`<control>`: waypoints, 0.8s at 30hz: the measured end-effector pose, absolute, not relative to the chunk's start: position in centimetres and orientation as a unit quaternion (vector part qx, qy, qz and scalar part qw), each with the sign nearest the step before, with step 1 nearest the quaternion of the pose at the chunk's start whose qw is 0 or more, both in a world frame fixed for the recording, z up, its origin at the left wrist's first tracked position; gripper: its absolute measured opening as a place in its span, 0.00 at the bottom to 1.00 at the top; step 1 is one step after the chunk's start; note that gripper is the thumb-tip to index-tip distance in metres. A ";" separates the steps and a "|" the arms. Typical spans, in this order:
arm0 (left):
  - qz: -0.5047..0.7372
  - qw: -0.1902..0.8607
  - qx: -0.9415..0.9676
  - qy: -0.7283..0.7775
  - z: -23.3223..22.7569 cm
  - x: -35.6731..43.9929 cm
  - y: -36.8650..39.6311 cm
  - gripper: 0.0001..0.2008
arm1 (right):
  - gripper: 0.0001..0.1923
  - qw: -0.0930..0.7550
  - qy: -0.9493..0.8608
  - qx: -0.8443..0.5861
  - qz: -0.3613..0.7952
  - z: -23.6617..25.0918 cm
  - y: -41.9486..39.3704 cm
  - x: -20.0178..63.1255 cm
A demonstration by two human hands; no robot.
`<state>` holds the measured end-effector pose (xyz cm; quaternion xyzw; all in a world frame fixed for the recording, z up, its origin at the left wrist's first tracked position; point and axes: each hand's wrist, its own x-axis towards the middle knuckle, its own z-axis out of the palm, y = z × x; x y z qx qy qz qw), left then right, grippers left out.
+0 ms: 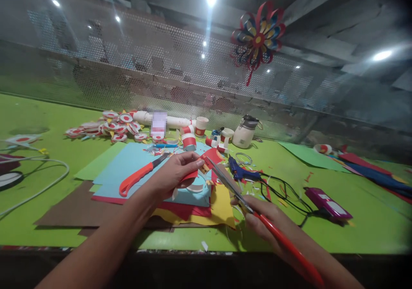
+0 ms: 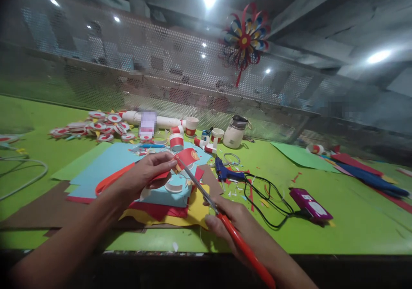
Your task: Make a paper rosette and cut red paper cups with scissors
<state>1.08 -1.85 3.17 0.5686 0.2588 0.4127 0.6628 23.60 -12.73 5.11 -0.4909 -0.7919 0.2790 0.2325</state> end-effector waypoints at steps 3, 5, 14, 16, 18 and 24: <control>0.408 0.662 0.573 0.257 3.1 1.0 -1.8 0.11 | 0.27 0.232 -0.788 -0.504 0.267 4.7 -12.4 23.6; 0.405 0.661 0.578 0.256 3.1 0.9 -1.9 0.11 | 0.28 0.223 -0.788 -0.513 0.258 4.5 -12.3 23.7; 0.403 0.641 0.591 0.278 3.2 1.0 -2.1 0.12 | 0.26 0.225 -0.774 -0.525 0.272 4.9 -12.6 23.5; 0.402 0.639 0.593 0.281 3.2 1.1 -2.1 0.12 | 0.26 0.233 -0.771 -0.526 0.273 4.7 -12.6 23.5; 0.402 0.635 0.595 0.284 3.2 1.1 -2.1 0.12 | 0.26 0.239 -0.772 -0.521 0.274 4.5 -12.6 23.6; 0.403 0.633 0.596 0.284 3.4 1.2 -2.3 0.13 | 0.24 0.227 -0.775 -0.535 0.247 4.6 -12.6 23.3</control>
